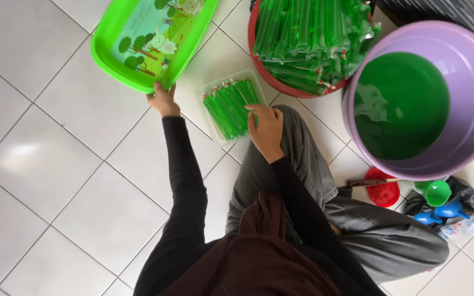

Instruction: Arranging green liquid-filled plastic tubes onto a green tray

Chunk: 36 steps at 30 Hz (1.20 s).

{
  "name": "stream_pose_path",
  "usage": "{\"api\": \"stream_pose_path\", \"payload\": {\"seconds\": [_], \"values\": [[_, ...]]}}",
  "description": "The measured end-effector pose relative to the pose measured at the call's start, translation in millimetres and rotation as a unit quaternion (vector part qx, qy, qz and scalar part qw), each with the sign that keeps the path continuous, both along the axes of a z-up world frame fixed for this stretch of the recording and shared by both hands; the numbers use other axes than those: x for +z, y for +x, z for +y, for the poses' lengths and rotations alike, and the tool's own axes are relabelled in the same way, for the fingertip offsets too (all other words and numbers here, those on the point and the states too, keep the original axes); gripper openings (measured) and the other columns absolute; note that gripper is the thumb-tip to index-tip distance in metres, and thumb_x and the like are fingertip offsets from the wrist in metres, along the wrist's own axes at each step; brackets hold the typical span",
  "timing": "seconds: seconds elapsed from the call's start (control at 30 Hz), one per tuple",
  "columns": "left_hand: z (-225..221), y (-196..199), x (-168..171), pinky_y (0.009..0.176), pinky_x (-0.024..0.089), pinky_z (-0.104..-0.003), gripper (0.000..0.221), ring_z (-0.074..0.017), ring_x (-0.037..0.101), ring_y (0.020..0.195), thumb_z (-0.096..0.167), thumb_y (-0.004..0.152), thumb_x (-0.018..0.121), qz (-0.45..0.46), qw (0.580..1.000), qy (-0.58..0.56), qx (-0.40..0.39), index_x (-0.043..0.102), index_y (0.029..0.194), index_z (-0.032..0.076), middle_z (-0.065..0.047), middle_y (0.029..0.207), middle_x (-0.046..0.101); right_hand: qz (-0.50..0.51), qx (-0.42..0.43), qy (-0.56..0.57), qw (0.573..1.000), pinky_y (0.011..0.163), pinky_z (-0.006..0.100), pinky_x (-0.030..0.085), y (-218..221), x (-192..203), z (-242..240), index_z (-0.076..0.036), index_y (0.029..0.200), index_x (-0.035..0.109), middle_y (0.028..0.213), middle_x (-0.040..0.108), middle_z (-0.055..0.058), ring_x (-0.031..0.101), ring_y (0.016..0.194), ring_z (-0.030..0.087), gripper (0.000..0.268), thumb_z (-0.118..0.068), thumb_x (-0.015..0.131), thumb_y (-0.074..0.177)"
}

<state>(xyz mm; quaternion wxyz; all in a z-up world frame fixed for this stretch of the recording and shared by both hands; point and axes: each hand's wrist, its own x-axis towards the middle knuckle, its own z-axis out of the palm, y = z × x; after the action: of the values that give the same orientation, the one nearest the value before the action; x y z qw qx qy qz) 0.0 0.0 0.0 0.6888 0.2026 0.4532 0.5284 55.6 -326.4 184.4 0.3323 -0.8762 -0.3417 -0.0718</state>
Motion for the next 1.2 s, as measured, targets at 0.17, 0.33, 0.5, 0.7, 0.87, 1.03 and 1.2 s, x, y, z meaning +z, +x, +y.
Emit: {"api": "stream_pose_path", "payload": {"seconds": [0.17,0.33,0.5,0.7,0.87,1.03,1.2], "values": [[-56,-85,95,0.086,0.066,-0.066,0.053,-0.0551,0.071,0.106,0.005,0.096,0.066,0.035,0.993,0.088,-0.069,0.042,0.143,-0.002,-0.035,0.127,0.06,0.26,-0.004,0.313,0.914,0.09,0.036,0.054,8,21,-47,-0.015,0.116,0.068,0.106,0.07,0.008,0.068,0.099,0.019,0.018,-0.01,0.054,0.106],[-131,-162,170,0.084,0.069,-0.055,0.057,-0.0371,0.075,0.104,-0.001,0.091,0.061,0.081,0.968,0.174,-0.163,0.042,0.145,-0.001,-0.024,0.124,0.06,0.355,-0.044,0.455,0.816,0.095,0.027,0.057,7,59,-143,-0.011,0.126,0.055,0.125,0.067,0.008,0.067,0.11,0.014,0.02,-0.021,0.046,0.112],[-219,-173,186,0.086,0.06,-0.06,0.076,-0.0394,0.067,0.111,-0.008,0.088,0.055,0.004,0.876,0.222,-0.429,0.022,0.153,0.015,-0.032,0.133,0.059,0.452,-0.073,0.514,0.725,0.102,0.049,0.058,-15,105,-301,-0.02,0.147,0.047,0.146,0.059,0.014,0.066,0.126,0.031,0.073,-0.071,0.046,0.095],[-372,-126,255,0.085,0.059,-0.063,0.082,-0.0448,0.066,0.11,-0.005,0.088,0.052,0.022,0.721,0.145,-0.677,0.014,0.158,0.014,-0.038,0.133,0.059,0.3,-0.386,0.418,0.766,0.109,0.066,0.041,-130,94,-491,0.006,0.152,0.028,0.148,0.04,0.039,0.05,0.133,0.049,0.081,-0.04,0.078,0.108],[-448,-111,249,0.085,0.046,-0.056,0.085,-0.036,0.045,0.108,0.008,0.088,0.053,0.267,0.617,0.365,-0.643,0.02,0.165,0.015,-0.026,0.136,0.042,0.282,-0.564,0.105,0.769,0.098,0.059,0.042,-189,15,-554,-0.007,0.139,0.051,0.124,0.06,0.024,0.059,0.113,0.042,0.061,-0.054,0.066,0.103],[-459,-92,222,0.099,0.034,-0.05,0.088,-0.0324,0.031,0.108,0.008,0.088,0.055,0.388,0.478,0.487,-0.619,0.016,0.167,0.008,-0.016,0.131,0.032,0.101,-0.568,0.018,0.817,0.09,0.058,0.051,-212,-62,-576,-0.004,0.139,0.052,0.116,0.061,0.026,0.062,0.106,0.05,0.045,-0.034,0.066,0.108],[-457,-87,229,0.095,0.036,-0.051,0.086,-0.0366,0.039,0.112,0.017,0.091,0.062,0.43,0.428,0.518,-0.603,0.021,0.165,0.006,-0.016,0.134,0.036,0.055,-0.624,-0.108,0.772,0.087,0.069,0.047,-195,-45,-541,-0.012,0.152,0.041,0.138,0.039,0.023,0.047,0.115,0.05,0.07,-0.034,0.074,0.095]]}}
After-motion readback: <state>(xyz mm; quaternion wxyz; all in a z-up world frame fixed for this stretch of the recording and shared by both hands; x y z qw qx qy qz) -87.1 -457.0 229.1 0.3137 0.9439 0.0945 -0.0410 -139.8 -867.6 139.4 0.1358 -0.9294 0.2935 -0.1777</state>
